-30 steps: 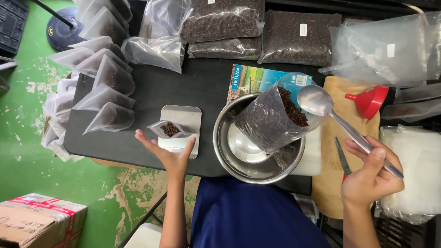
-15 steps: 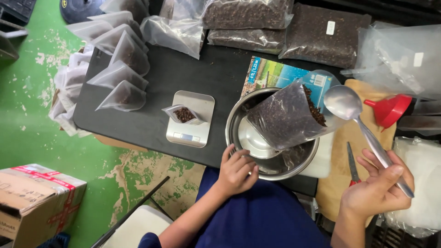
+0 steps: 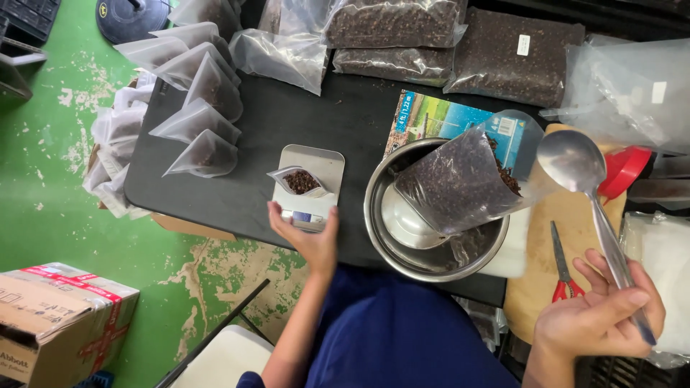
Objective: The person fills small plastic bags with dark beans from a larger bag using a spoon, weighs each small bag on a digital scale, and moves the filled bags to a stack.
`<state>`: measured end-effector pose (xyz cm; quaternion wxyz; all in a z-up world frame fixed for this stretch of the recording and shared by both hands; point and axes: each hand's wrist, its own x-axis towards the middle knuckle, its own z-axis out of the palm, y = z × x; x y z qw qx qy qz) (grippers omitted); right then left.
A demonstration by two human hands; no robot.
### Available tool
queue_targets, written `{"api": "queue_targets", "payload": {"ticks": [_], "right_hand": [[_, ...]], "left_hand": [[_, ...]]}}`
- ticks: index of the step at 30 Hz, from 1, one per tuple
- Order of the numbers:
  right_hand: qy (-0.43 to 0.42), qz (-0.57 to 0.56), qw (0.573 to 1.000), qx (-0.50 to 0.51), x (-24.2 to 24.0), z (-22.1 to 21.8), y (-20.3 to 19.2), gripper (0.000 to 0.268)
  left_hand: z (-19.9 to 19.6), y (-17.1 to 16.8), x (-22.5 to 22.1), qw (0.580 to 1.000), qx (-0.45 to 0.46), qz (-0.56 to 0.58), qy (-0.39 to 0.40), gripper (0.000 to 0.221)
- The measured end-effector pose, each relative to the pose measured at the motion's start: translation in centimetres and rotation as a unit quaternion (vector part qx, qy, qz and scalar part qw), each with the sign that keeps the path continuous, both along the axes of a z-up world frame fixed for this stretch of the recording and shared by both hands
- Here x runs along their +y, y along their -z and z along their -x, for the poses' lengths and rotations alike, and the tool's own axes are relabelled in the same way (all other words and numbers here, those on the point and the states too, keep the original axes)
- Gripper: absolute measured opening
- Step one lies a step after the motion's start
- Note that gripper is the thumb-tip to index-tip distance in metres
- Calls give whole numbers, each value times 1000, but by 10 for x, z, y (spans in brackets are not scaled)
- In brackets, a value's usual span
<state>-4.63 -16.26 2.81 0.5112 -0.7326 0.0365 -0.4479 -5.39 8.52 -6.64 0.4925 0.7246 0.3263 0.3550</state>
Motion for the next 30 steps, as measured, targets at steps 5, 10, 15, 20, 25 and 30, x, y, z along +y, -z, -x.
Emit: {"api": "queue_targets", "payload": {"ticks": [5,10,15,20,25,30], "right_hand": [[-40,32,999,11,-1,-15,4,38],[-109,-14,985,136,-7,-46,26,31],[-70,-225,944,231,-5,-53,12,20],[0,-274,942,196,-20,-52,11,18],[19,-263,954,144,-29,-50,5,12],[66,-275,947,150,-26,-48,-6,16]], "left_hand": [[-1,1,26,997,-25,-62,48,90],[14,-7,29,991,-29,-107,76,79],[27,-9,33,995,-30,-98,20,69],[35,-5,40,995,-16,-95,19,68],[38,-12,43,994,-1,-99,34,66],[40,-15,50,988,1,-140,70,67]]}}
